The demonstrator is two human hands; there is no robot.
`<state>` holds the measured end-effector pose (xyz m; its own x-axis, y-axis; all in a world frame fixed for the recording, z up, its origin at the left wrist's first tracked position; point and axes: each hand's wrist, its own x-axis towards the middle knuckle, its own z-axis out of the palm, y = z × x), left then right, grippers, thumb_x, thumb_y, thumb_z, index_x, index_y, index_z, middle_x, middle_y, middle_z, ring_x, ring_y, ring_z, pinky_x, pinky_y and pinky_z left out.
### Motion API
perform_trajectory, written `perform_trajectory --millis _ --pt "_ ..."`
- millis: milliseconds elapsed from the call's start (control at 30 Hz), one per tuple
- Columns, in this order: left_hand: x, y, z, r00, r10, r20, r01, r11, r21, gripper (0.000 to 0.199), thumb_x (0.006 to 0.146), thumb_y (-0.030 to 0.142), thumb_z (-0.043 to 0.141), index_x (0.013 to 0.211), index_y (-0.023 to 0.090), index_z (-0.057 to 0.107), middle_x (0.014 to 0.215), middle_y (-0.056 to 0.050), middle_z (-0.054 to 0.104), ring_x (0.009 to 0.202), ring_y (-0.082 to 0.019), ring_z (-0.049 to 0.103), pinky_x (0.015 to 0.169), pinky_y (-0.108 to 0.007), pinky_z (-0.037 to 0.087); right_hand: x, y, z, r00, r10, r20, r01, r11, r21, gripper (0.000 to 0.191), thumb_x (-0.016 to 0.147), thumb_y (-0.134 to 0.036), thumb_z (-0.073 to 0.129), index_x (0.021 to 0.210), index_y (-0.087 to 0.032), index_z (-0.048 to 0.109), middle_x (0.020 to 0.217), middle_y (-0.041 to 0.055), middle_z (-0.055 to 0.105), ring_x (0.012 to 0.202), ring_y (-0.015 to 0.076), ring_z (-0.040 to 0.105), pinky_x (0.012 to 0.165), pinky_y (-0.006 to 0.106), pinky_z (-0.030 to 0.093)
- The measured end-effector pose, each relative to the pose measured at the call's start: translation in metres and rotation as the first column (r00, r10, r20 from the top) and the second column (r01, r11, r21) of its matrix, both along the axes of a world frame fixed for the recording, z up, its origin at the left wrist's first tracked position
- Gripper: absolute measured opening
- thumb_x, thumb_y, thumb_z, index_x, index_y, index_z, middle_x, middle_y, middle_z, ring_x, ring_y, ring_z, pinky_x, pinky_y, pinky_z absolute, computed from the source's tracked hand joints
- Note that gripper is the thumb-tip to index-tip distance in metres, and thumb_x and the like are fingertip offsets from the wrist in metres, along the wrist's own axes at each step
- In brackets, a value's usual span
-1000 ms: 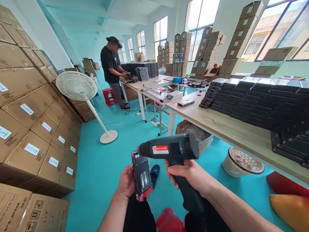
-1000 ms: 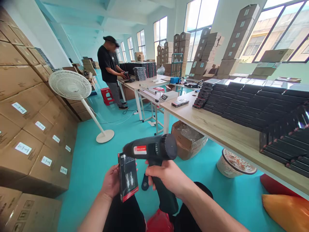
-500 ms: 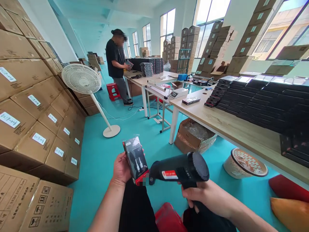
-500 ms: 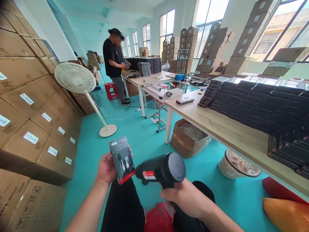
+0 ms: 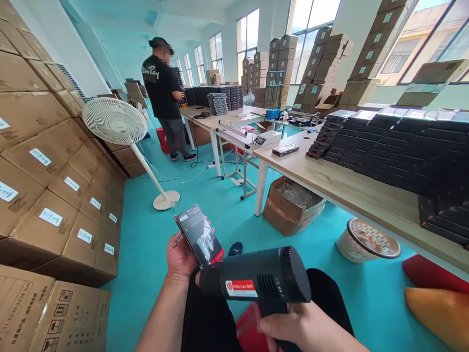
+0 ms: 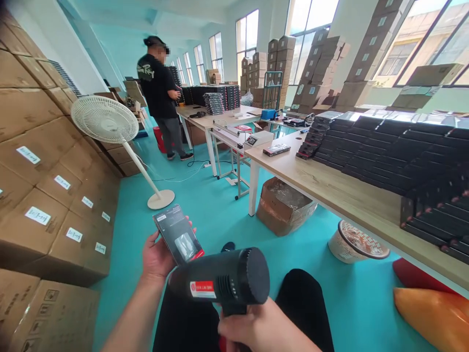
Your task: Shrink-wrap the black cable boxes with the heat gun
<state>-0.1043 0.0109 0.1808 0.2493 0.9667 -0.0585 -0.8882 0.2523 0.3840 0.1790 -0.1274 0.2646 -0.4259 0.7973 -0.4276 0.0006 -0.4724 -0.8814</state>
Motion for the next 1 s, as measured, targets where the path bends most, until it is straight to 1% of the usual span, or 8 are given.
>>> perform_trajectory --millis 167,300,500,600,733,800,900,1000 --pt "-0.002 -0.002 0.000 0.999 -0.041 -0.007 0.041 0.999 -0.011 0.059 0.094 0.038 0.051 0.151 0.022 0.049 0.145 -0.014 0.062 0.133 -0.036 0.058 0.117 -0.060 0.037 0.015 0.013 -0.001 0.970 -0.233 0.072 0.229 0.971 0.063 0.020 0.078 -0.038 0.067 0.084 -0.019 0.064 0.059 -0.0021 0.058 0.056 0.0172 0.053 0.060 0.032 0.044" --pt "0.003 -0.001 -0.001 0.995 -0.090 -0.049 0.089 0.996 -0.022 0.056 0.094 0.036 0.052 0.148 0.023 0.053 0.137 -0.013 0.068 0.127 -0.036 0.063 0.116 -0.061 0.038 0.017 0.020 0.017 1.000 0.006 0.006 -0.006 1.000 0.019 0.021 0.074 -0.037 0.070 0.082 -0.018 0.064 0.060 0.0004 0.062 0.057 0.0178 0.055 0.058 0.032 0.045" --pt "0.008 -0.002 0.003 0.997 0.010 -0.083 -0.016 0.997 -0.072 0.055 0.090 0.034 0.057 0.143 0.019 0.058 0.133 -0.014 0.070 0.128 -0.038 0.061 0.115 -0.060 0.040 0.011 0.019 0.023 0.971 0.124 0.204 -0.148 0.983 0.106 0.010 0.080 -0.025 0.060 0.072 -0.019 0.061 0.064 0.0004 0.060 0.062 0.0179 0.056 0.059 0.030 0.043" --pt "0.003 -0.003 0.003 0.996 0.058 -0.062 -0.062 0.996 -0.069 0.055 0.092 0.037 0.056 0.144 0.019 0.057 0.134 -0.014 0.069 0.126 -0.036 0.063 0.116 -0.060 0.038 0.010 0.013 0.013 0.983 0.005 0.186 -0.024 0.995 0.099 0.015 0.083 -0.029 0.059 0.072 -0.019 0.061 0.065 -0.0001 0.057 0.064 0.0173 0.054 0.061 0.030 0.043" --pt "-0.001 -0.002 0.006 0.998 0.039 -0.049 -0.042 0.997 -0.059 0.056 0.095 0.042 0.053 0.146 0.019 0.054 0.133 -0.014 0.070 0.122 -0.034 0.066 0.115 -0.057 0.041 0.013 0.010 0.004 0.989 0.093 0.113 -0.094 0.996 0.004 0.017 0.078 -0.033 0.065 0.070 -0.018 0.064 0.065 0.0019 0.061 0.064 0.0184 0.056 0.061 0.031 0.044" --pt "-0.001 -0.003 0.008 0.995 -0.014 -0.099 0.007 0.998 -0.066 0.057 0.096 0.044 0.053 0.146 0.017 0.053 0.129 -0.015 0.072 0.117 -0.033 0.069 0.110 -0.053 0.046 0.018 0.018 0.003 0.988 0.002 0.156 -0.005 1.000 0.023 0.018 0.075 -0.035 0.068 0.073 -0.018 0.064 0.062 0.0008 0.060 0.061 0.0184 0.055 0.060 0.031 0.043" --pt "0.002 -0.006 0.009 0.973 -0.093 -0.213 0.073 0.992 -0.103 0.054 0.098 0.044 0.052 0.141 0.013 0.058 0.121 -0.017 0.075 0.106 -0.031 0.074 0.098 -0.047 0.056 0.024 0.038 0.011 0.968 -0.225 0.112 0.217 0.973 0.079 0.029 0.076 -0.043 0.070 0.090 -0.018 0.065 0.060 -0.0009 0.060 0.058 0.0184 0.054 0.059 0.032 0.044" --pt "0.006 -0.009 0.006 0.938 -0.200 -0.283 0.150 0.971 -0.187 0.048 0.098 0.044 0.054 0.131 0.012 0.066 0.113 -0.017 0.078 0.097 -0.031 0.077 0.083 -0.042 0.061 0.020 0.054 0.032 0.976 -0.215 -0.024 0.217 0.973 0.081 0.035 0.077 -0.042 0.072 0.099 -0.016 0.067 0.063 0.0004 0.063 0.059 0.0182 0.055 0.057 0.031 0.045"
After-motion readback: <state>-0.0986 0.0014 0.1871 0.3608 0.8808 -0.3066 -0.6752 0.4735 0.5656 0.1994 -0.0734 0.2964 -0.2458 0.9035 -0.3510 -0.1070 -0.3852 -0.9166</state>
